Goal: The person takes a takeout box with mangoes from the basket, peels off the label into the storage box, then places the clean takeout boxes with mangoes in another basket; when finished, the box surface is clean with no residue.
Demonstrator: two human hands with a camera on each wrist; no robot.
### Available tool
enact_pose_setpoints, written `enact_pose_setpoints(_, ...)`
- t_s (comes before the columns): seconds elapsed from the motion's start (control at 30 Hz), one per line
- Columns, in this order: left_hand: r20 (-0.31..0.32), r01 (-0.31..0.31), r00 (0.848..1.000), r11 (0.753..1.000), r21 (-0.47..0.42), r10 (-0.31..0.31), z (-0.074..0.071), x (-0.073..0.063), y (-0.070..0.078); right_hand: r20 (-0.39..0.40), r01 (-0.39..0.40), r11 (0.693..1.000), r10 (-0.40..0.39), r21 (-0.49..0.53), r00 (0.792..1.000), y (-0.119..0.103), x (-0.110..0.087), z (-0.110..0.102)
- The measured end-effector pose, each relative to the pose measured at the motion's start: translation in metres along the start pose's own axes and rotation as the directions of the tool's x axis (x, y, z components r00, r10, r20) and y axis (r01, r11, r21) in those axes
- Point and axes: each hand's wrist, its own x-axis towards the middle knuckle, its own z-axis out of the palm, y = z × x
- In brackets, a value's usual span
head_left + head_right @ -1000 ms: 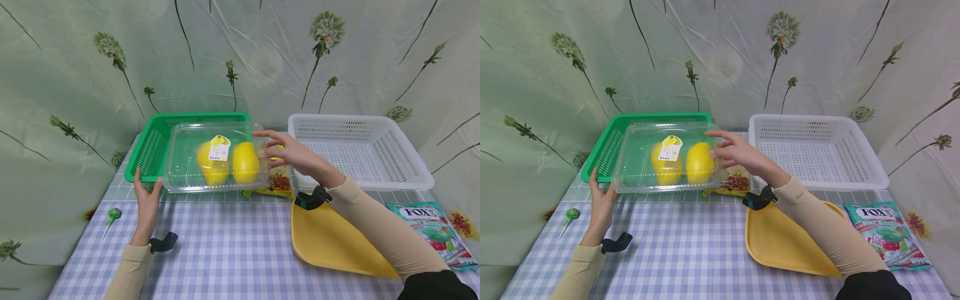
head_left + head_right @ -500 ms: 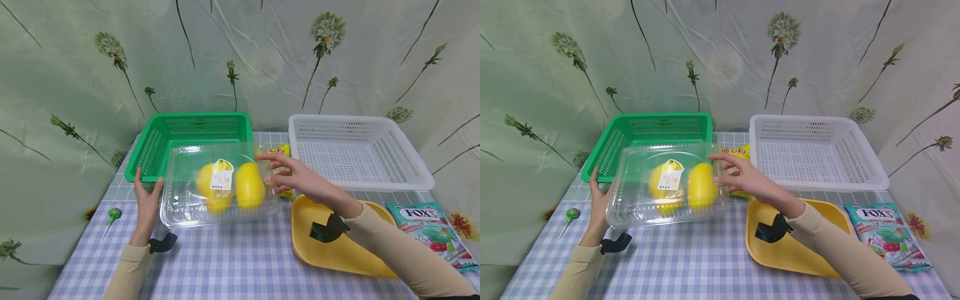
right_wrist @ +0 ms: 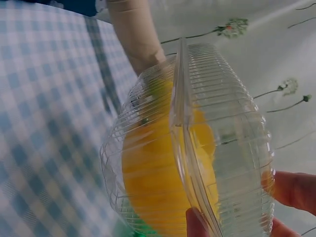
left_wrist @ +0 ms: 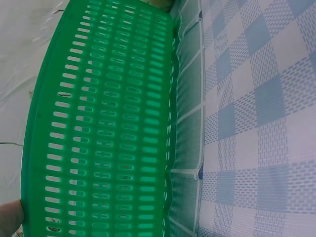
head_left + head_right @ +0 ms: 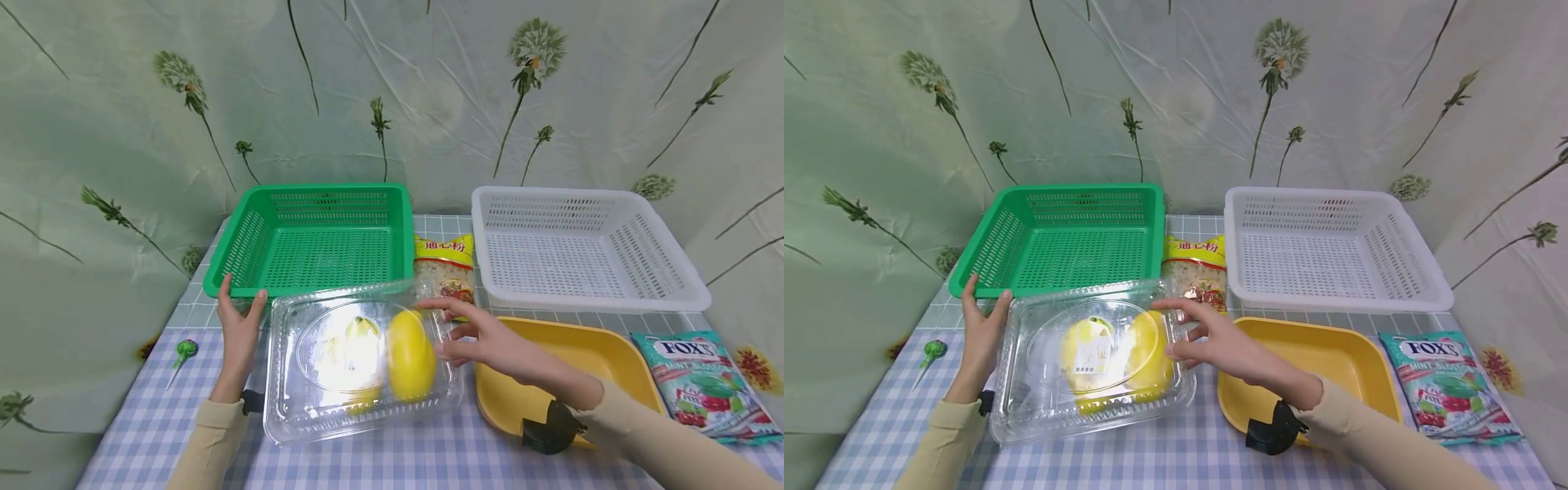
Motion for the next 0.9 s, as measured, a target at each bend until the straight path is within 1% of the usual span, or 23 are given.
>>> enact_pose_setpoints(0.2, 0.013, -0.007, 1.000, 0.999, 0.040, 0.006, -0.002, 0.000, 0.000, 0.009, -0.031, 1.000, 0.031, -0.006, 0.999, 0.016, -0.001, 0.007)
enact_pose_setpoints(0.47, 0.027, -0.008, 1.000, 0.998, 0.068, 0.006, -0.002, 0.000, 0.001, -0.003, -0.068, 0.997, 0.068, 0.030, 0.998, 0.040, 0.009, 0.016)
enact_pose_setpoints(0.6, 0.029, -0.008, 1.000, 0.996, 0.085, 0.005, -0.002, 0.000, 0.000, -0.008, -0.070, 0.996, 0.071, 0.057, 0.997, 0.047, 0.013, 0.018)
enact_pose_setpoints(0.73, 0.030, -0.008, 1.000, 0.996, 0.094, 0.006, -0.002, 0.000, 0.000, 0.007, -0.070, 0.995, 0.070, 0.074, 0.998, 0.051, 0.017, 0.019)
enact_pose_setpoints(0.9, 0.040, -0.006, 0.999, 0.994, 0.111, 0.002, -0.004, 0.000, 0.003, 0.027, -0.068, 0.996, 0.066, 0.063, 0.997, 0.053, 0.018, 0.019)
